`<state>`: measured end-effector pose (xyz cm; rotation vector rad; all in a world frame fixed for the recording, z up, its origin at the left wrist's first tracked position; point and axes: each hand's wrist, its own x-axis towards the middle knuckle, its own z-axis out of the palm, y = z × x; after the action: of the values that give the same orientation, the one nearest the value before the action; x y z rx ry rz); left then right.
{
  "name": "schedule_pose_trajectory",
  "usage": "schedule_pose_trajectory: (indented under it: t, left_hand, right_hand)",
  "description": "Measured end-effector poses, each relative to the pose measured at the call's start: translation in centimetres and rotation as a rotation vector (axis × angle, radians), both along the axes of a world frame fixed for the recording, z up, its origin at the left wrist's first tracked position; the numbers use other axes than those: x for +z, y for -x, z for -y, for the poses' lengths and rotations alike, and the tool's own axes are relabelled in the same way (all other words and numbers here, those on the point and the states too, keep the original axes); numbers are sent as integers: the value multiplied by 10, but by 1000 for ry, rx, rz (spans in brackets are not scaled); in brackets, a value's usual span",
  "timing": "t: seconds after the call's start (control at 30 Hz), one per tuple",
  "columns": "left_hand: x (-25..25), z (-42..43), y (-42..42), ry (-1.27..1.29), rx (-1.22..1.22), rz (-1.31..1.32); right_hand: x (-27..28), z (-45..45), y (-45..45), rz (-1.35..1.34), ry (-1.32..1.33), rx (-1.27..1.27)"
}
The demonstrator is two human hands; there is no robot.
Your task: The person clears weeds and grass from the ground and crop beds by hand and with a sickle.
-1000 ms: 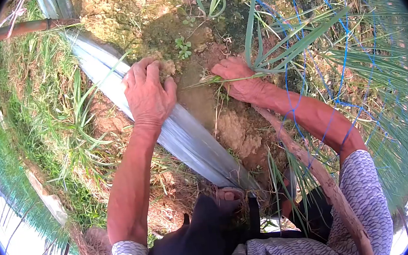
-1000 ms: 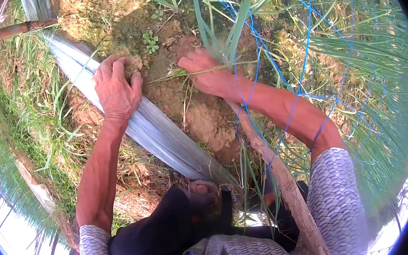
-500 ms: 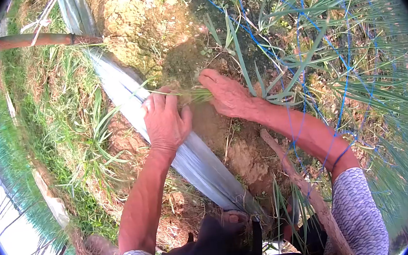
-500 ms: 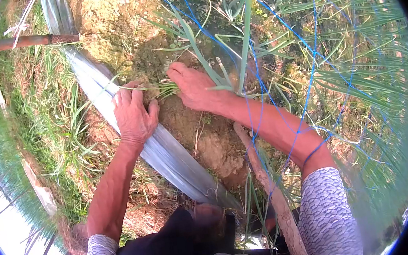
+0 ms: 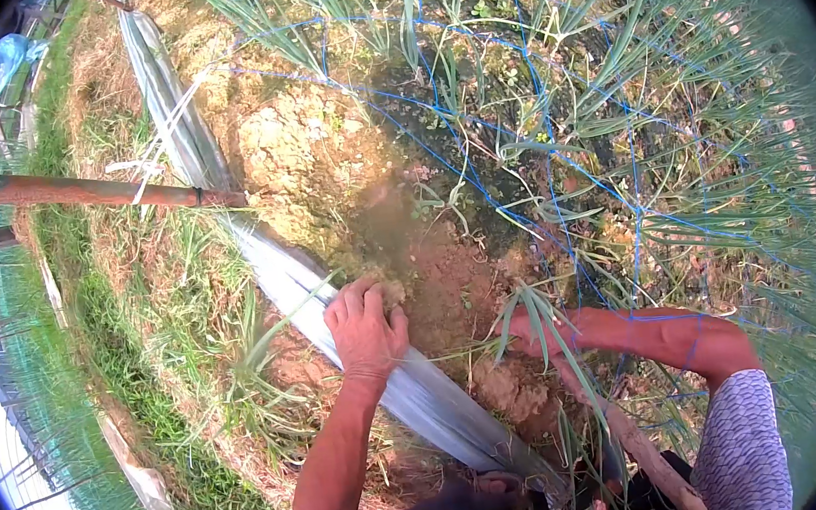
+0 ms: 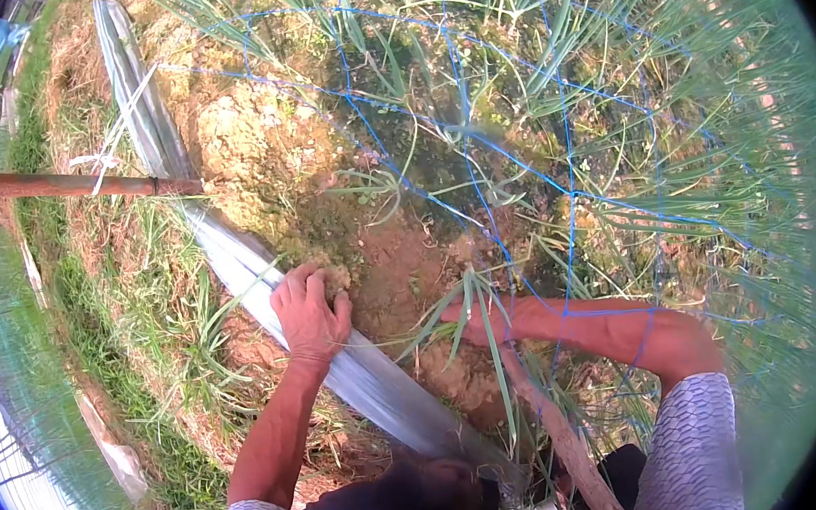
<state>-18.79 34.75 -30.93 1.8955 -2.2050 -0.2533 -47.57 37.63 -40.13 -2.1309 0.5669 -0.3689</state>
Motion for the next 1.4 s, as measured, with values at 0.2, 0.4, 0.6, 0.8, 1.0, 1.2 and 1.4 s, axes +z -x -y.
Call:
schedule_pose_trajectory:
  t: [0.2,0.4,0.6,0.8,1.0,1.2,1.4]
  left_hand:
    - [-1,1,0,17,-13,-39]
    - [4,-2,-2,47,-62,-54]
    - [4,-4,-2,27,-66,-37]
    - [-1,-8,-6,58,-109,-42]
    - [-7,-11,-10,96,-88,-64]
    - [3,-1,-21,-128,-103,-23]
    - [14,66,-106,164,77,40]
  right_hand:
    - [39,-5,64,-189,-891,-546]
    - [128,-20,119,-600,-460,-470]
    - [247,-32,135,-536,-831,-1030]
    - [297,-103,140,-331,-536,-1347]
    - [329,-228,136,-353,-628,-1514]
    - [353,-366,133,-1127,-1094,-986]
    - [359,-272,76,-996,-843,-1049]
